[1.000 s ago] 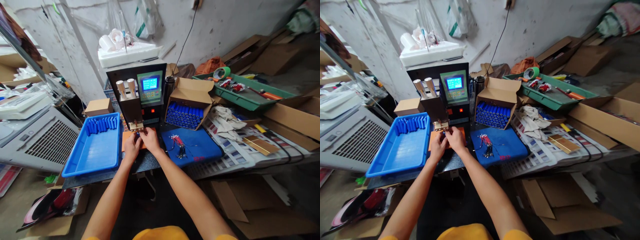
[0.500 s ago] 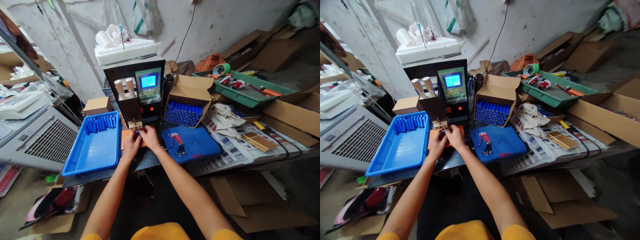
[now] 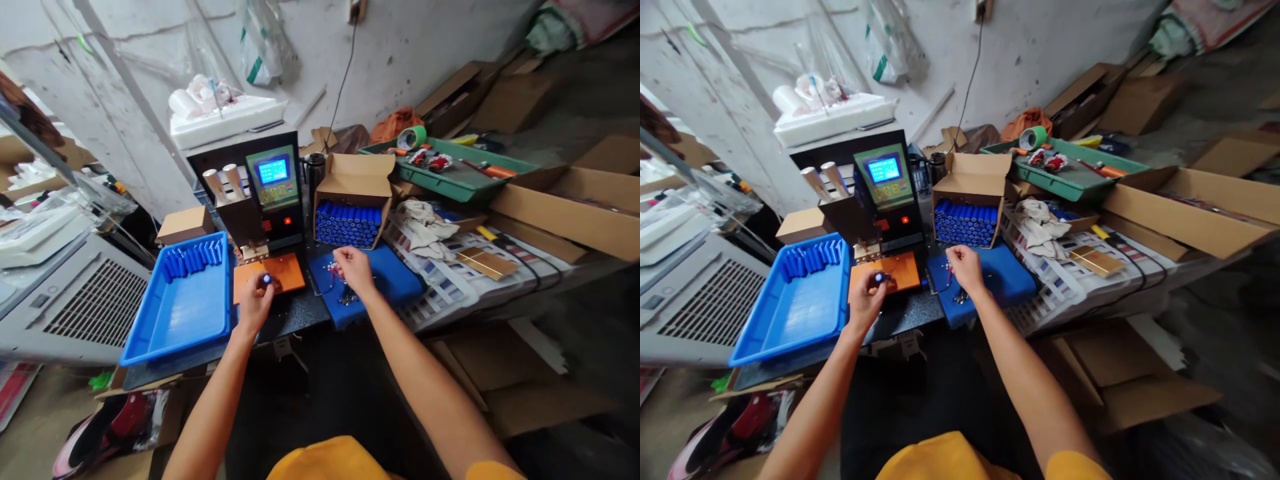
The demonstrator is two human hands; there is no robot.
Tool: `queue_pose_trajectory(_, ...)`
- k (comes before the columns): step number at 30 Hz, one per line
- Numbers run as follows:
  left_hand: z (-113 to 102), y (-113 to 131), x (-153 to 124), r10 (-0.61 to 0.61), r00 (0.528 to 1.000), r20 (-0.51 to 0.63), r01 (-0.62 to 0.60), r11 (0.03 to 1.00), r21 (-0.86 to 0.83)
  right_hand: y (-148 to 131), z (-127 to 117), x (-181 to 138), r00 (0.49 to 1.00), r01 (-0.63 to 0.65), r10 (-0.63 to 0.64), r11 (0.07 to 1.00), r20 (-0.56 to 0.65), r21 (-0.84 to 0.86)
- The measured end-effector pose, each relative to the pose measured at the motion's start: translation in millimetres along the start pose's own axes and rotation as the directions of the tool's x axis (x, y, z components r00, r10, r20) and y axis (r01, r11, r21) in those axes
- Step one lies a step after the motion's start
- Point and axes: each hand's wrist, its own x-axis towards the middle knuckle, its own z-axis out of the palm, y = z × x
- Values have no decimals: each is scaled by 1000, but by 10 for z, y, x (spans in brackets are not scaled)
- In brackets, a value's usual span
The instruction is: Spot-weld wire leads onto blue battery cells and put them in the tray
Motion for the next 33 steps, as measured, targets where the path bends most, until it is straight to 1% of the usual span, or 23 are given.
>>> queue_pose_trajectory(2, 66, 79, -7, 65, 998, -10, -65, 998, 13, 154, -300, 55, 991, 23, -30, 998, -129, -51)
queue_pose_trajectory(4, 184, 206, 54, 121, 992, -25, -121, 993, 10, 316, -541, 72, 969, 21, -44, 995, -244, -97)
queue_pose_trajectory(5, 265, 282, 111, 146, 989, -33, -146, 989, 3, 389, -630, 69, 955, 18, -52, 993, -294, -117)
queue_pose_trajectory(7, 465, 440, 266, 195, 980, -35, -196, 981, -14, 502, -740, 49, 937, 20, -71, 989, -343, -148)
queue_pose_trajectory(10, 819, 619, 571, 238, 971, -4, -238, 971, -22, 580, -785, 9, 936, 26, -82, 986, -342, -165)
queue_pose_trajectory(12, 1056, 670, 797, 252, 968, 17, -252, 968, -3, 592, -790, -9, 942, 22, -75, 986, -327, -164)
queue_pose_trajectory(14, 1272, 677, 1016, 283, 959, 22, -284, 958, 34, 596, -801, -15, 944, 23, -73, 987, -322, -158)
queue_pose_trajectory(17, 1539, 645, 1289, 361, 932, 36, -363, 927, 97, 608, -824, -12, 943, 31, -76, 989, -324, -141)
queue_pose_trajectory(19, 1671, 619, 1413, 412, 906, 97, -422, 896, 138, 620, -835, -10, 944, 33, -72, 991, -321, -127)
queue_pose_trajectory(21, 1757, 602, 1484, 442, 873, 208, -480, 854, 200, 634, -838, -10, 947, 32, -67, 993, -315, -112)
queue_pose_trajectory(23, 1799, 602, 1503, 432, 845, 314, -519, 805, 289, 649, -839, -12, 949, 34, -64, 994, -309, -102)
queue_pose_trajectory(25, 1808, 624, 1484, 389, 840, 379, -527, 751, 398, 663, -839, -14, 951, 35, -64, 994, -303, -101)
queue_pose_trajectory(29, 1810, 710, 1421, 279, 848, 451, -511, 656, 556, 672, -842, -20, 955, 38, -65, 994, -290, -99)
queue_pose_trajectory(31, 1813, 753, 1401, 237, 854, 464, -494, 647, 580, 662, -846, -25, 955, 39, -66, 994, -289, -98)
queue_pose_trajectory(33, 1793, 785, 1380, 218, 862, 459, -472, 678, 564, 648, -849, -30, 954, 38, -68, 994, -293, -104)
